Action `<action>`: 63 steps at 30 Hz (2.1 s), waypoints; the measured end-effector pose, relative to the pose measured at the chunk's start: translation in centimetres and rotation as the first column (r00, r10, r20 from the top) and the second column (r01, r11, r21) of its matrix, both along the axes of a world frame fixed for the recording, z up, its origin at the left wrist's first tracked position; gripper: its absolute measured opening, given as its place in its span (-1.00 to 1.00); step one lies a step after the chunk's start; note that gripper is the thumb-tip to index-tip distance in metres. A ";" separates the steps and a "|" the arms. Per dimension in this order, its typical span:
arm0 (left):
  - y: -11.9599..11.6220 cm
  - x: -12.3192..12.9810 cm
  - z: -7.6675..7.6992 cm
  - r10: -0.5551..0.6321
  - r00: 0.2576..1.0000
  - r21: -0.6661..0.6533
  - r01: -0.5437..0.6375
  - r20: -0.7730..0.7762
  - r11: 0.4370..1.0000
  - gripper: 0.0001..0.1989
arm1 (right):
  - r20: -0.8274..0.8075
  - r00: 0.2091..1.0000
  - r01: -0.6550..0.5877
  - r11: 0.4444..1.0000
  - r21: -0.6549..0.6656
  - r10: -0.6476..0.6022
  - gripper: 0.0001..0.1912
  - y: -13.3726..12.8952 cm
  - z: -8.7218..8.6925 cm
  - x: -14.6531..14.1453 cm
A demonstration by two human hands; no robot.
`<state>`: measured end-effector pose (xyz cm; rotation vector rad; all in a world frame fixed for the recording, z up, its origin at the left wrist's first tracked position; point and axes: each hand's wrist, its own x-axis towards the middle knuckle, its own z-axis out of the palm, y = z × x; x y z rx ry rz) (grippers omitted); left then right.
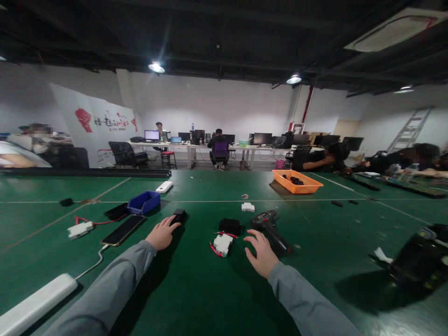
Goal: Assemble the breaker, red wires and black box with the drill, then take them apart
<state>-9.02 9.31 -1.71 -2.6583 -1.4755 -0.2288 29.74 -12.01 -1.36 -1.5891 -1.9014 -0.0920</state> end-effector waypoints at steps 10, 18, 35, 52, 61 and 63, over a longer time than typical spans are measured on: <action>1.0 2.2 0.8 -0.017 0.995 0.098 0.007 0.095 0.995 -0.58 | -0.076 0.997 -0.008 1.000 0.007 0.009 -0.81 1.1 -0.4 0.3; 2.5 2.4 -2.0 0.045 0.986 0.068 -0.056 0.158 0.996 -0.23 | -0.095 0.995 -0.039 0.999 0.007 0.040 -0.81 1.0 -0.3 0.2; 3.1 1.8 -3.1 0.036 0.986 0.089 -0.051 0.161 0.995 -0.15 | -0.167 0.984 -0.058 0.998 -0.017 0.055 -0.86 1.8 -0.8 1.1; 1.7 1.6 -1.1 0.116 0.982 0.086 -0.129 0.147 0.988 -0.28 | -0.174 0.981 -0.084 0.996 0.007 0.083 -0.85 2.0 -1.5 1.7; 1.6 1.9 -0.7 0.059 0.974 0.123 -0.088 0.219 0.989 -0.51 | -0.170 0.980 -0.109 0.994 -0.021 0.104 -0.86 2.2 -1.8 1.8; 1.7 1.9 -0.5 0.004 0.971 0.115 -0.032 0.240 0.993 -0.55 | -0.170 0.980 -0.111 0.994 -0.013 0.107 -0.87 2.1 -1.8 1.8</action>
